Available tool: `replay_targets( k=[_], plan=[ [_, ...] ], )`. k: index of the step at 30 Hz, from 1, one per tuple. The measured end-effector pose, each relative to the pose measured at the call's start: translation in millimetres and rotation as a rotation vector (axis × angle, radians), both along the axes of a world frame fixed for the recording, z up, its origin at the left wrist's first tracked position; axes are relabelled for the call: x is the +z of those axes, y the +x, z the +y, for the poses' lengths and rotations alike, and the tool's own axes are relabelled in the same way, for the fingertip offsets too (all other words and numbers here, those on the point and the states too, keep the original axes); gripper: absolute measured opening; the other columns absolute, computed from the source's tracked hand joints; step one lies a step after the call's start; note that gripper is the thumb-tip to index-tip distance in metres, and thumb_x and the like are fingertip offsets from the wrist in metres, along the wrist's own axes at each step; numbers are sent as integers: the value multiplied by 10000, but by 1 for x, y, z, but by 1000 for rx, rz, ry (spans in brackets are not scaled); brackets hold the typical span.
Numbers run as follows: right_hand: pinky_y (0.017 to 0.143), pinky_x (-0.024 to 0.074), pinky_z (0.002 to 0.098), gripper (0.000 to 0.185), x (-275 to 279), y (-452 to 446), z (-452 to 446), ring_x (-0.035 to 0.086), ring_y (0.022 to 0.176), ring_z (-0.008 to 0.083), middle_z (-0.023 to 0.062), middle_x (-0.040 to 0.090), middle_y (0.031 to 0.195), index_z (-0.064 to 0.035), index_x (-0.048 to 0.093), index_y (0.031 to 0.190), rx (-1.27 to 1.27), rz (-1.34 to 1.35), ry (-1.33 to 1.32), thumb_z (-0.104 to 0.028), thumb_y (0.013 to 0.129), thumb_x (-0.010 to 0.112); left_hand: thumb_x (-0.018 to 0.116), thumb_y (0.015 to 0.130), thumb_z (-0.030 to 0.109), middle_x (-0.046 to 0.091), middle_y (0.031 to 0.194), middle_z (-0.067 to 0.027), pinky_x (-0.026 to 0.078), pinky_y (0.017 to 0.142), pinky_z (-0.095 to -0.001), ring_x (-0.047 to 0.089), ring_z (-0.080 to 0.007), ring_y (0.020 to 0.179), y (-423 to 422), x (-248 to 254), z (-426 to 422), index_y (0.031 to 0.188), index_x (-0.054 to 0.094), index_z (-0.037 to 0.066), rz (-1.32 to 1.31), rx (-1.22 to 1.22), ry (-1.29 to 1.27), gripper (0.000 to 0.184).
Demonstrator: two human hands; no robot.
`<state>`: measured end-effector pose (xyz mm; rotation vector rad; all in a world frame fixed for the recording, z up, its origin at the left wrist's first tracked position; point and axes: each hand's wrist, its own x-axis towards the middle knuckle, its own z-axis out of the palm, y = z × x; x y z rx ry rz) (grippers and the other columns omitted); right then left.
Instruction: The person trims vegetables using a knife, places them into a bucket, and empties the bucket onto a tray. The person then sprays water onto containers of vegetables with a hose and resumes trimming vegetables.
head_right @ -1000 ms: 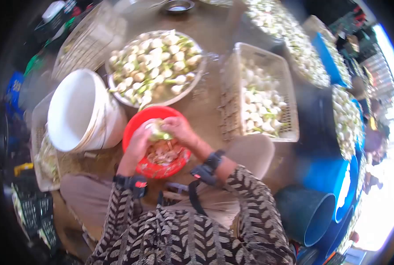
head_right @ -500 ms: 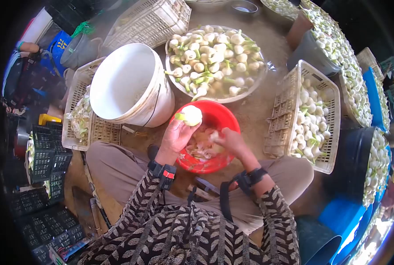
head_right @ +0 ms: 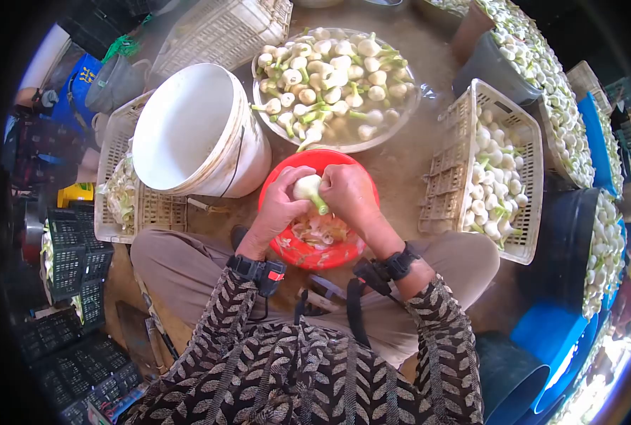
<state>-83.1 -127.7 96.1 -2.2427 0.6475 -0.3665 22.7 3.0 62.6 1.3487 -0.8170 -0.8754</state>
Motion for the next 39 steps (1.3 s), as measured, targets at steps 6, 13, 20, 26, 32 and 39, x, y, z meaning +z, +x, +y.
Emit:
replay_targets(
  k=[6,13,20,26,32,39],
  plan=[
    [603,476,449,163,-94,-17,7,614,686,346,211,615,739,-9,606,748,144,257,19,-140,776,514,643,755,63,537,1072,-73,475,866,-318,555,-180,998,9,-11,-2,1227,430,25,477,162,-304,520],
    [612,495,359,166,-31,-2,10,634,649,206,122,645,741,-9,607,929,-15,-203,386,-126,837,534,542,883,238,592,1001,-99,533,637,-307,618,-210,797,18,-5,1,1223,447,46,772,213,-278,402],
    [595,494,331,180,-54,13,-54,626,620,191,127,626,653,-9,641,746,-65,79,360,-132,821,532,547,880,375,628,953,-141,489,749,-327,598,-223,807,109,65,7,1100,519,40,731,597,-554,401],
    [684,487,463,161,-122,46,-147,620,756,348,186,630,777,-25,644,797,-99,152,-436,-41,741,494,684,724,373,636,887,-166,488,735,-375,623,-290,811,100,35,3,1121,532,51,-957,734,632,533],
    [689,482,486,141,-190,65,-190,619,804,301,134,619,843,-65,619,839,96,380,-734,-79,775,494,690,713,331,627,697,-121,478,577,-435,619,-333,647,138,30,5,954,577,114,-1311,576,968,343],
    [623,464,455,174,-204,72,-198,590,708,365,180,599,731,-51,603,732,164,210,-528,-143,809,478,706,681,225,595,826,-170,468,675,-411,582,-329,778,190,50,29,1005,590,56,-1568,603,510,383]
  ],
)
